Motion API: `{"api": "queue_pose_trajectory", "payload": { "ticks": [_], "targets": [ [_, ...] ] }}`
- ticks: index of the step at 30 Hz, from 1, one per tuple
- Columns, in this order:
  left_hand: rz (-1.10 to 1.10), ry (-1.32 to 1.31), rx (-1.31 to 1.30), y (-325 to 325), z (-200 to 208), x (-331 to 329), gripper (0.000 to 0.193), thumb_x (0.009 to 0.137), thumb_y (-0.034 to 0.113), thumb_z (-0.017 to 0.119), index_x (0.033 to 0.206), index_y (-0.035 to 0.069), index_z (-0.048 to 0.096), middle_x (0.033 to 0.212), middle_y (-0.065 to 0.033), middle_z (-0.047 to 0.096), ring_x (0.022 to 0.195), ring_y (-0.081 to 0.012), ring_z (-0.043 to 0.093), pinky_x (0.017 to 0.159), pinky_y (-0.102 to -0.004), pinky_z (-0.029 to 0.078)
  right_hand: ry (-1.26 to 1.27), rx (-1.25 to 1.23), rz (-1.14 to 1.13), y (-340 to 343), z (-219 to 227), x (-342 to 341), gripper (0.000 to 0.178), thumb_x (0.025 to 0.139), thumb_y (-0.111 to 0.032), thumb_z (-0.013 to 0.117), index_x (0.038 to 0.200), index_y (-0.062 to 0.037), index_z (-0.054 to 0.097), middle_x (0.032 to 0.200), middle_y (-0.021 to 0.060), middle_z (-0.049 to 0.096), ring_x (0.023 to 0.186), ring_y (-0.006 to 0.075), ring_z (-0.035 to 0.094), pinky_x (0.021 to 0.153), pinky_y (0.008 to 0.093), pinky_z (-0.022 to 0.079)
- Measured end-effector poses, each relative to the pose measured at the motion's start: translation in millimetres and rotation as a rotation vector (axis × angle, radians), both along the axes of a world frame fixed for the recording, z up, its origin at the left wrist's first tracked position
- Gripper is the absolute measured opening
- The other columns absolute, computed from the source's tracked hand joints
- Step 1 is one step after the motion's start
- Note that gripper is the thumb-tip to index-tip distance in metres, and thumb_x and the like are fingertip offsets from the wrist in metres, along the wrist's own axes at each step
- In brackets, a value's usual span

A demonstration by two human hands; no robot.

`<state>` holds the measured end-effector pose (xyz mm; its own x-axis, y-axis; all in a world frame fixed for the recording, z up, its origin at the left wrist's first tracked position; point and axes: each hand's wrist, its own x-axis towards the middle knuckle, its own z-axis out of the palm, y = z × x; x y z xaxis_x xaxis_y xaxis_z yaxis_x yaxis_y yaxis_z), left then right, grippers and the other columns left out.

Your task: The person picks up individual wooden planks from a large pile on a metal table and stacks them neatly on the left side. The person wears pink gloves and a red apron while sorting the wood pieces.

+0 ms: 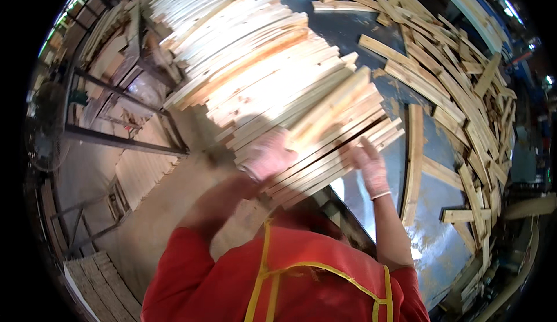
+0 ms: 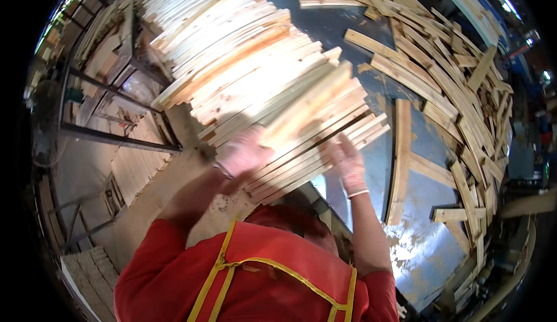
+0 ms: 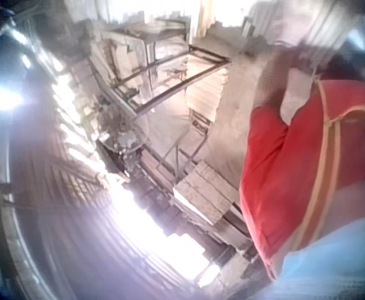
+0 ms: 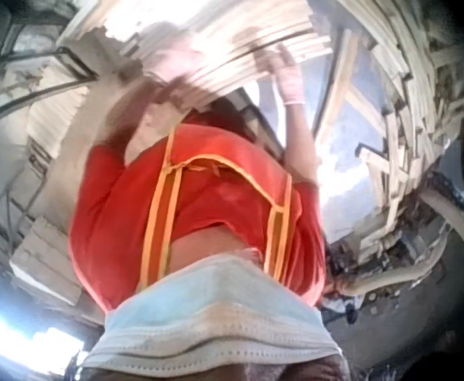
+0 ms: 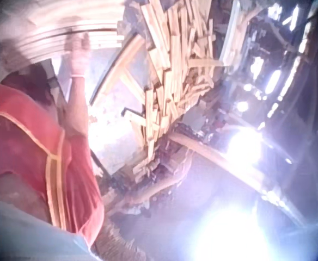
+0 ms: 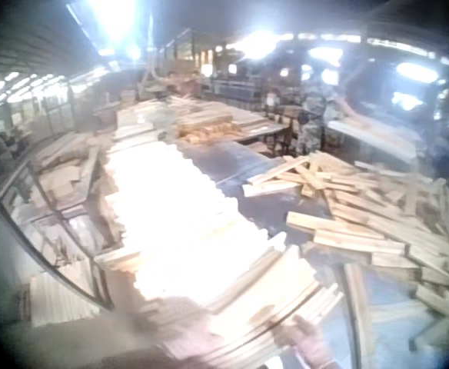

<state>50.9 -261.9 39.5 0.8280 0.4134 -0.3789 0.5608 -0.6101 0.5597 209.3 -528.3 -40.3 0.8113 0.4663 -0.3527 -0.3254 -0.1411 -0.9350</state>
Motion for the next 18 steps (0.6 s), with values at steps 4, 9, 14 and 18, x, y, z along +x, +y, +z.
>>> {"api": "queue_pose_trajectory", "payload": {
  "ticks": [4,9,14,18],
  "targets": [
    [-0.031,0.019,0.487,104.1,-20.8,-8.3,0.051,0.089,0.032,0.072,0.135,0.009,0.065,0.106,-0.0136,0.074,0.092,-0.0296,0.072,0.086,-0.0443,0.06,-0.738,-0.881,-0.11,-110.3,-14.1,53.9,0.077,0.094,-0.024,0.081,0.16,-0.0053,0.047,0.154,0.0211,0.057,0.141,0.0371,0.056,0.118,0.0454,0.046],
    [0.031,0.183,1.003,211.6,-20.7,-21.0,0.069,0.091,0.035,0.071,0.152,0.012,0.052,0.144,-0.0136,0.059,0.124,-0.0322,0.063,0.103,-0.046,0.054,-0.61,-1.465,-0.036,-193.5,-37.0,58.6,0.101,0.082,-0.048,0.083,0.166,-0.018,0.036,0.144,0.0217,0.063,0.134,0.0417,0.06,0.111,0.0457,0.05],
    [-0.114,-0.075,1.056,162.6,-24.5,2.2,0.074,0.095,0.039,0.068,0.159,0.011,0.045,0.156,-0.0133,0.048,0.139,-0.035,0.052,0.117,-0.0482,0.042,-0.401,-0.893,-0.235,-202.0,-39.8,48.1,0.084,0.092,-0.047,0.078,0.16,-0.0099,0.045,0.119,0.0202,0.072,0.109,0.0318,0.071,0.096,0.0439,0.055],
    [-0.401,-0.261,0.77,5.0,-69.6,8.7,0.083,0.099,0.052,0.064,0.166,0.011,0.038,0.171,-0.0161,0.036,0.156,-0.0358,0.033,0.131,-0.05,0.023,-0.14,-0.8,0.145,-152.0,-44.5,-5.7,0.046,0.108,-0.044,0.06,0.13,-0.0044,0.068,0.106,0.0202,0.075,0.103,0.0378,0.071,0.092,0.0484,0.056]
  ]
}}
